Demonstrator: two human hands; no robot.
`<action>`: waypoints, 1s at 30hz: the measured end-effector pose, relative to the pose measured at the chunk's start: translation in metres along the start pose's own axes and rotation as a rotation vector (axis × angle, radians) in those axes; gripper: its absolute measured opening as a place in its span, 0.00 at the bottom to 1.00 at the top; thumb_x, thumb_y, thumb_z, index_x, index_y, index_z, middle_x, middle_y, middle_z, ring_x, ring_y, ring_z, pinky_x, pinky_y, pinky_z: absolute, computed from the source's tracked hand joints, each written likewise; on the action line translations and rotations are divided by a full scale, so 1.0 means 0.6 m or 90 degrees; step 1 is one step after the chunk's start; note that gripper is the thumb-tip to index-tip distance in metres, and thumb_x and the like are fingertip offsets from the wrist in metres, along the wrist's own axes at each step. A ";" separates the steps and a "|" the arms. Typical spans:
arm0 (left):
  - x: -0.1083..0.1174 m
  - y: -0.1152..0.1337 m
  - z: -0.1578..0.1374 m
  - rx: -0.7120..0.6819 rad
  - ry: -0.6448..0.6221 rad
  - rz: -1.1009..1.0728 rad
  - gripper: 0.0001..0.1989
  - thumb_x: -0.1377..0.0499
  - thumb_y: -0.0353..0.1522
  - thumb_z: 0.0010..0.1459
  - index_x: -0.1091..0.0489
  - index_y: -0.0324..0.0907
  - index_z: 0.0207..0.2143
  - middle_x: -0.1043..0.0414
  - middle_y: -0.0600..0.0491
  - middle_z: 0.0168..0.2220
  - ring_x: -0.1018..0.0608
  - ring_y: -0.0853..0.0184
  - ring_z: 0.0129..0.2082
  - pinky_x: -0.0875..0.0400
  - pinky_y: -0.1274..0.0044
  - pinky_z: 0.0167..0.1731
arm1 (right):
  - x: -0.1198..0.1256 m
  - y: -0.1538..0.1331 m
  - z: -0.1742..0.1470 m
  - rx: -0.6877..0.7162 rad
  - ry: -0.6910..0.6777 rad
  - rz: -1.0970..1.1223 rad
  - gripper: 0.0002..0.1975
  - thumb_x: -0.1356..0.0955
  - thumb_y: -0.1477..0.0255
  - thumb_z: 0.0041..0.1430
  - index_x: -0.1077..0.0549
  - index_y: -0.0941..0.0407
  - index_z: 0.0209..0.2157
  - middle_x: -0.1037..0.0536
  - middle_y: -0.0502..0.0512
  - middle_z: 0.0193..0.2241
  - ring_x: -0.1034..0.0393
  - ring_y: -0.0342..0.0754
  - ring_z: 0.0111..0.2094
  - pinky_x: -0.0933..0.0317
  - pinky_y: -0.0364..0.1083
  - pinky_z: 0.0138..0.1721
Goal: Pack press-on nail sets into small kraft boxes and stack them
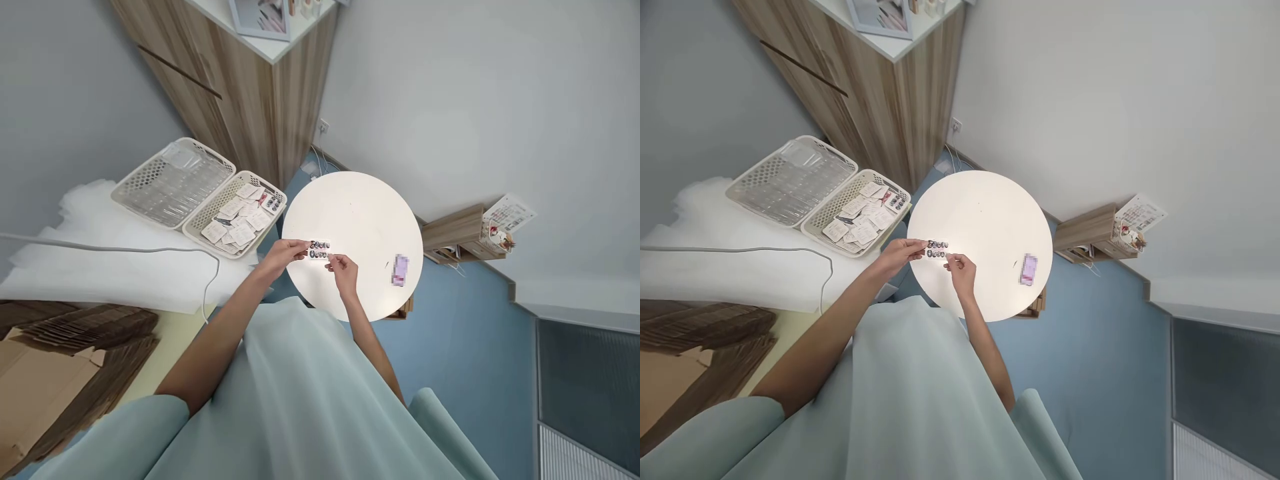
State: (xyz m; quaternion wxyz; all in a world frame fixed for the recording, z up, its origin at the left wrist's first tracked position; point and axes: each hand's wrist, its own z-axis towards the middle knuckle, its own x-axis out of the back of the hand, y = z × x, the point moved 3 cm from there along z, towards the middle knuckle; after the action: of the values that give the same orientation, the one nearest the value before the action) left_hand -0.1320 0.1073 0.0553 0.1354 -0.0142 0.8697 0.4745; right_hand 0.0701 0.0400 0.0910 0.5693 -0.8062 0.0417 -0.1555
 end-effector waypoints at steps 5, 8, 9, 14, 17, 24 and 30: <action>-0.034 -0.011 -0.009 0.009 -0.019 0.043 0.26 0.22 0.51 0.47 0.14 0.39 0.37 0.17 0.44 0.39 0.19 0.60 0.41 0.21 0.67 0.47 | 0.022 0.019 -0.024 -0.019 0.021 0.059 0.19 0.26 0.51 0.62 0.20 0.54 0.35 0.17 0.53 0.32 0.18 0.51 0.36 0.24 0.50 0.44; -0.049 -0.011 -0.014 0.031 -0.051 0.050 0.25 0.22 0.51 0.48 0.14 0.39 0.37 0.17 0.43 0.39 0.19 0.59 0.42 0.21 0.66 0.49 | 0.035 0.027 -0.035 -0.038 0.039 0.098 0.21 0.25 0.50 0.60 0.20 0.55 0.34 0.17 0.54 0.30 0.19 0.51 0.36 0.24 0.50 0.43; -0.053 -0.010 -0.016 0.037 -0.067 0.043 0.26 0.22 0.51 0.49 0.14 0.38 0.37 0.16 0.43 0.39 0.19 0.58 0.43 0.22 0.66 0.50 | 0.039 0.028 -0.037 -0.044 0.036 0.116 0.21 0.25 0.49 0.60 0.20 0.55 0.34 0.17 0.54 0.30 0.19 0.51 0.36 0.24 0.50 0.43; -0.082 0.005 -0.031 0.034 -0.213 -0.068 0.25 0.24 0.49 0.56 0.15 0.38 0.45 0.15 0.39 0.49 0.17 0.53 0.51 0.24 0.64 0.56 | 0.053 0.022 -0.047 -0.114 -0.049 0.243 0.22 0.21 0.49 0.56 0.20 0.54 0.34 0.18 0.53 0.29 0.22 0.48 0.35 0.26 0.48 0.43; -0.106 0.013 -0.041 0.035 -0.342 -0.145 0.27 0.26 0.49 0.60 0.16 0.39 0.52 0.16 0.37 0.53 0.17 0.50 0.55 0.26 0.61 0.59 | 0.054 0.013 -0.053 -0.142 -0.101 0.329 0.21 0.19 0.50 0.54 0.19 0.54 0.33 0.19 0.51 0.28 0.24 0.45 0.33 0.28 0.45 0.40; -0.133 0.022 -0.050 0.017 -0.409 -0.191 0.31 0.27 0.49 0.63 0.20 0.39 0.61 0.16 0.36 0.55 0.18 0.46 0.60 0.30 0.57 0.64 | 0.054 -0.001 -0.059 -0.159 -0.131 0.429 0.21 0.17 0.53 0.51 0.20 0.53 0.31 0.19 0.50 0.30 0.27 0.44 0.31 0.28 0.45 0.39; -0.129 0.038 -0.051 0.007 -0.367 -0.151 0.32 0.26 0.52 0.59 0.17 0.39 0.56 0.17 0.35 0.55 0.19 0.44 0.62 0.29 0.56 0.64 | 0.066 -0.019 -0.057 -0.138 -0.084 0.314 0.22 0.21 0.49 0.56 0.20 0.53 0.35 0.18 0.53 0.36 0.24 0.45 0.34 0.29 0.45 0.39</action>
State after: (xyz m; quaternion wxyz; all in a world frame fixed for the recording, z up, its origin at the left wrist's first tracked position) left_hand -0.0675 0.0863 0.1091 0.4311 0.0203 0.7902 0.4351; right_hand 0.0963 0.0035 0.1200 0.5020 -0.8362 0.2159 0.0458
